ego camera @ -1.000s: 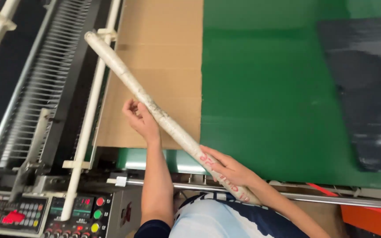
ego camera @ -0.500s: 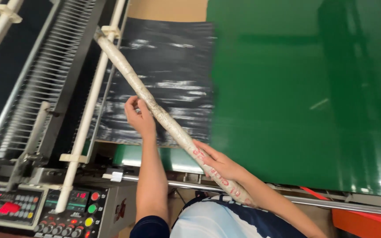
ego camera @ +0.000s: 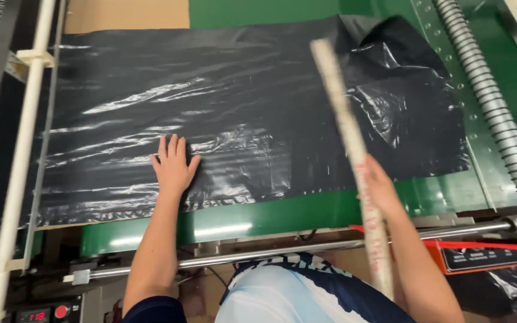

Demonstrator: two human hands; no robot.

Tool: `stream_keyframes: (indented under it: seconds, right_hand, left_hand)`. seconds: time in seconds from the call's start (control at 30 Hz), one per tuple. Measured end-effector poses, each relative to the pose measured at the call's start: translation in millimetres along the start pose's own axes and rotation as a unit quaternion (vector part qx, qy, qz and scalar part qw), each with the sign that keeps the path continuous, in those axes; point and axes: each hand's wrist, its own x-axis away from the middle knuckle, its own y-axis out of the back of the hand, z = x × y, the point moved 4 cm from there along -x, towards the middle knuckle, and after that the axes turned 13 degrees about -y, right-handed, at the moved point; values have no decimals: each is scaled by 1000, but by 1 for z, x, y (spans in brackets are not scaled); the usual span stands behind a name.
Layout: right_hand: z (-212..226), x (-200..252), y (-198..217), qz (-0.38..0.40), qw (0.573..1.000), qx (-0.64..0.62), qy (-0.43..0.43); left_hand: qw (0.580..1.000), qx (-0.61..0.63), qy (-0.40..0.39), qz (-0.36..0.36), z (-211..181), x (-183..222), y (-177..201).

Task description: Using a long tube to smooth and position black plastic sheets on a conveyor belt for processing.

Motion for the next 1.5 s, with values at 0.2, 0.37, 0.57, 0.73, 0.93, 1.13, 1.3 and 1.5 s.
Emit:
stream_keyframes:
  seconds: [0.2,0.37,0.57,0.73,0.93,1.13,1.3,1.5]
  right_hand:
    - [-10,13,100,-150,987,39,-45]
    - [56,67,73,-123,977,124,-125]
    - [27,16,75,-108,986,121,-30]
    - [55,47,66,-99,981,126,-108]
    - [48,34,70,-117,984,134,-33]
    - [69,50,-8,-88,988,125,8]
    - [76,99,-133,156,971,115,137]
    - [72,146,-261,373,862,172,299]
  left_hand:
    - [987,-25,-107,120,-68,-2,-10]
    - [946,-18,-276,168,-142,11,-34]
    - [909,-60,-329,249,-170,40,-33]
    - [897,-52,-338,281,-175,52,-17]
    - [884,-65,-374,274,-184,62,-1]
    - [882,41,-369,289,-175,48,37]
    - [968,216,-125,15,-93,12,108]
    - [870,270,134,-390,61,13,125]
